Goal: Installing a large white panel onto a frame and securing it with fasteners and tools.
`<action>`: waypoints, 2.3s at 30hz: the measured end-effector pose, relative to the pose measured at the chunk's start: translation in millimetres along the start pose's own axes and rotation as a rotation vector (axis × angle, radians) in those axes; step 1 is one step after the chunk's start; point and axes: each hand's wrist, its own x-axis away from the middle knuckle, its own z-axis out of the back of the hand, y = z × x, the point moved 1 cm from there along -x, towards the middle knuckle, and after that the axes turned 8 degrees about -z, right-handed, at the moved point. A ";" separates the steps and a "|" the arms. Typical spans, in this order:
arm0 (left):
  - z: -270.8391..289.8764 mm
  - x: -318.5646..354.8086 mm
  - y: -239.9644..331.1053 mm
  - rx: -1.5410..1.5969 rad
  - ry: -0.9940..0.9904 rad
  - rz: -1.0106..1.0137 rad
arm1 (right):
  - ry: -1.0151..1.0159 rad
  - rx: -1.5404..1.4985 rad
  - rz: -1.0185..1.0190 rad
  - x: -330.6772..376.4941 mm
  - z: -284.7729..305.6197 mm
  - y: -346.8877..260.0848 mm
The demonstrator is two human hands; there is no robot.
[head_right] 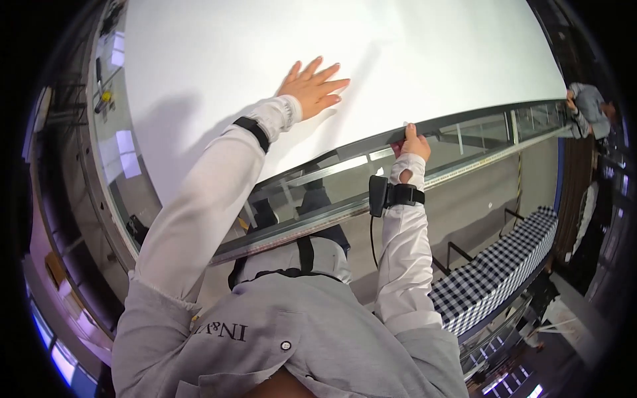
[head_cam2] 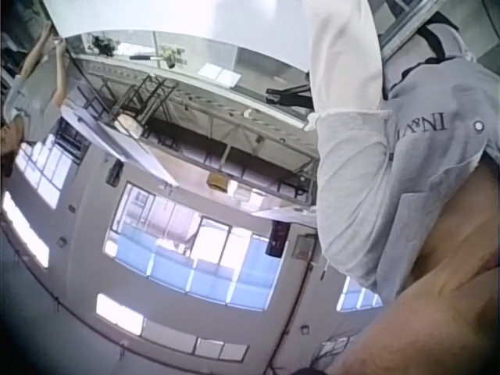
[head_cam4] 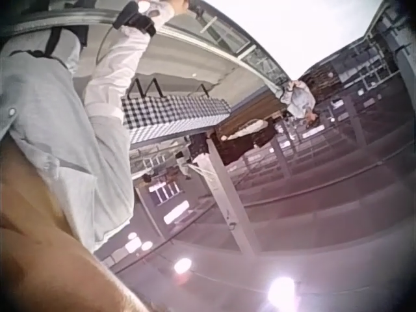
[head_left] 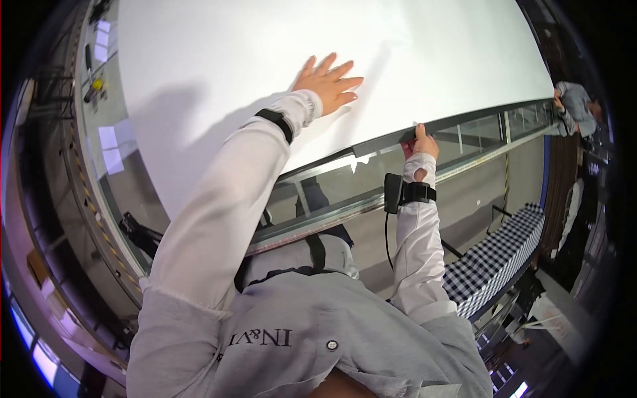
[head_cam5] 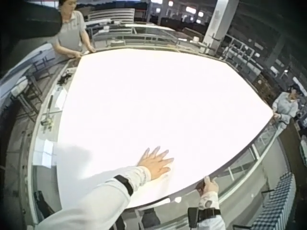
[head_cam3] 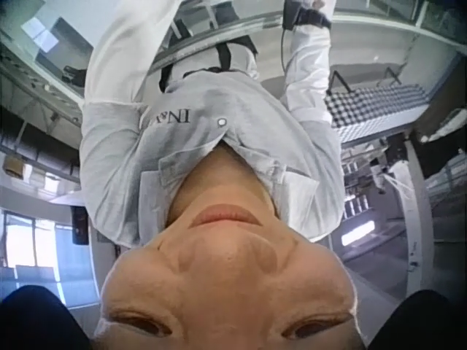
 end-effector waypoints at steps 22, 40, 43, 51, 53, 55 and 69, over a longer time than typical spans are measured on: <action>38.8 122.9 -78.5 -0.267 -0.052 0.095 | -0.257 0.161 -0.152 -12.5 19.5 2.2; 85.4 134.2 -62.8 -0.205 -0.107 0.073 | -0.279 0.023 -0.047 164.2 -47.8 118.1; 77.7 131.0 -59.0 -0.204 -0.229 0.124 | -0.286 -0.030 -0.037 174.7 -48.4 121.5; 81.4 105.9 -55.9 0.009 -0.408 0.088 | -0.286 -0.018 -0.065 180.4 -55.8 148.7; 78.0 101.7 -50.0 0.012 -0.411 0.073 | -0.299 -0.016 -0.070 178.5 -52.0 156.3; 74.7 95.9 -47.0 0.005 -0.483 0.146 | -0.269 -0.023 -0.076 183.9 -56.5 159.3; 48.2 105.7 -46.1 0.086 -0.138 -0.098 | -0.196 0.082 -0.135 190.9 -35.1 164.0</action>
